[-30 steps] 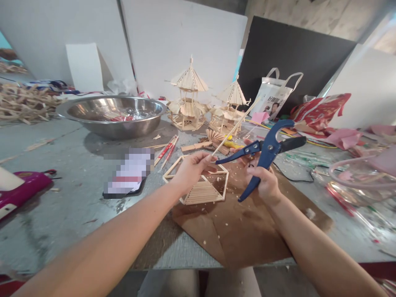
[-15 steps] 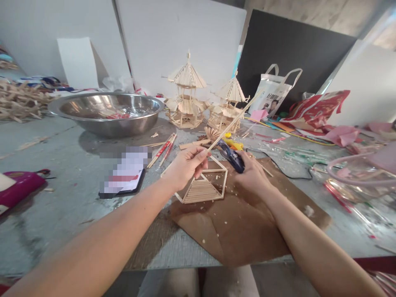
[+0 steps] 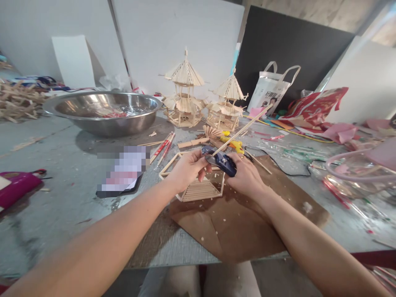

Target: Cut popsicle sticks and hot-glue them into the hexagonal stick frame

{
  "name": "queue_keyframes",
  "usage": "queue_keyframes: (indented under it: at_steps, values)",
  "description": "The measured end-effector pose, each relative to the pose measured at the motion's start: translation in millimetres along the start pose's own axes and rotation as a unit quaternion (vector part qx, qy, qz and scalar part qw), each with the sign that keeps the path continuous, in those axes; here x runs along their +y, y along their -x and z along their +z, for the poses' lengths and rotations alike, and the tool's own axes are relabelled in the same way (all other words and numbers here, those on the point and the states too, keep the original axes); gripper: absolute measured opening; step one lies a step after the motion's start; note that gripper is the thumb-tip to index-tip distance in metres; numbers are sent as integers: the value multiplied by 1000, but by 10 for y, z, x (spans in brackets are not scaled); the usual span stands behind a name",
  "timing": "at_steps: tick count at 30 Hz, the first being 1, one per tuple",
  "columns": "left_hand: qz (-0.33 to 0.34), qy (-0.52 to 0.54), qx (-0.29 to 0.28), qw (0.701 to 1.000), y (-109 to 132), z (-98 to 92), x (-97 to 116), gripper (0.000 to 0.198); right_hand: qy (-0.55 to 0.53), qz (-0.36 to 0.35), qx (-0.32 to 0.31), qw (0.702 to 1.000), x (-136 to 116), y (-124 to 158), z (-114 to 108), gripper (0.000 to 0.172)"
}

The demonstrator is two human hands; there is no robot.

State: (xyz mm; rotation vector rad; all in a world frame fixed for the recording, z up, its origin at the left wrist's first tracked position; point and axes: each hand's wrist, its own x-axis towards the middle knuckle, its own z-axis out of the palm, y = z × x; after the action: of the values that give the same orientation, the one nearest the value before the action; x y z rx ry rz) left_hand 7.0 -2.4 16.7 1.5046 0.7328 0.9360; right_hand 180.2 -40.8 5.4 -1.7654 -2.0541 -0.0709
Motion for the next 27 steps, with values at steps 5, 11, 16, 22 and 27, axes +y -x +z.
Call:
queue_keyframes:
  at_steps: [5,11,16,22,27]
  values:
    - [-1,-30,8,1000,4,-6,1,22,2,4,-4,1000,-4,10,6,51]
    - [3,-70,28,997,20,12,23,22,2,20,-22,1000,-15,3,6,47]
    - [15,-77,27,997,13,11,4,21,-13,23,-38,999,-26,-1,-8,44]
    - [22,-80,22,996,-2,-8,-27,24,-1,28,-57,998,-54,1,-33,41]
    - [2,-93,36,995,1,-4,-7,25,25,32,-70,997,-57,-3,-42,37]
